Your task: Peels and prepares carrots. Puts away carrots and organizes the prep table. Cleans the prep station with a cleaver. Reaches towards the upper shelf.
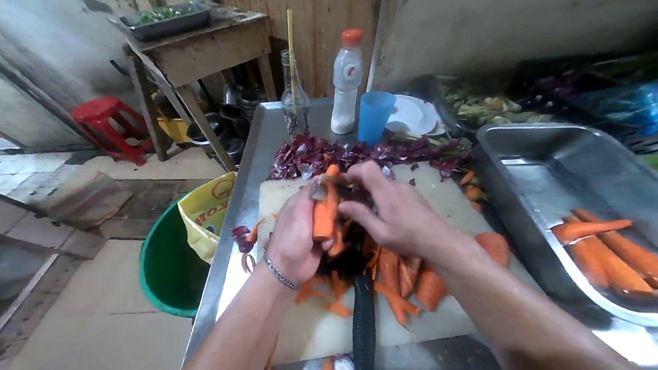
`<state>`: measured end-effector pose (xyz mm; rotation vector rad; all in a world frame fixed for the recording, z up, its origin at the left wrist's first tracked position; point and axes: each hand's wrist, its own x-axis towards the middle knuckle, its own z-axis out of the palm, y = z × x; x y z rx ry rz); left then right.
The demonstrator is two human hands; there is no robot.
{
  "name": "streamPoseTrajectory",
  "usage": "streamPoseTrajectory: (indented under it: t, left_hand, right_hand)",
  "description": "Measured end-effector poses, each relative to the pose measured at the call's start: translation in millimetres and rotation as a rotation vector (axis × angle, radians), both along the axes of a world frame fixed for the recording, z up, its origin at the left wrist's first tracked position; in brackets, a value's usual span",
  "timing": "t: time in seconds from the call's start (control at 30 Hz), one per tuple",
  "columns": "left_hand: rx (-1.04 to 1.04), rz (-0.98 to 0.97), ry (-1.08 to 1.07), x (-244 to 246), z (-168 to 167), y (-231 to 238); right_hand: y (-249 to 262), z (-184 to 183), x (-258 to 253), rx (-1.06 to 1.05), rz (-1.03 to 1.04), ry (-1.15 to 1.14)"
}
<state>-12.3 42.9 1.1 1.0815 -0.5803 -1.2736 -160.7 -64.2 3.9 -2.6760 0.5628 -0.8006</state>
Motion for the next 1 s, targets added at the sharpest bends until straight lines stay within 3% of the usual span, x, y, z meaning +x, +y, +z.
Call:
streamPoseTrajectory:
  t: [0.2, 0.33, 0.43, 0.57, 0.73, 1.0]
  left_hand:
    - [-0.011, -0.038, -0.051, -2, -2, -2]
    - [-0.009, -0.035, -0.039, 0, 0, -1]
    - [0.014, 0.019, -0.024, 0, 0, -2]
    - [-0.055, -0.003, 0.022, 7, -8, 1]
    - [0.048, 0.029, 0.055, -2, 0, -2]
    - [0.006, -0.068, -0.030, -4, -1, -1]
  right_hand:
    - [-15, -1, -2, 0.023, -0.123, -0.017]
    - [-18, 4, -5, 0.183, -0.251, -0.063]
    - [-10, 10, -11, 0.263, -0.047, -0.057]
    - [11, 2, -1, 0.159, 0.175, 0.035]
    - [1, -2, -3, 0.074, 0.106, 0.001]
    - [-19, -2, -7, 0.060, -0.033, -0.049]
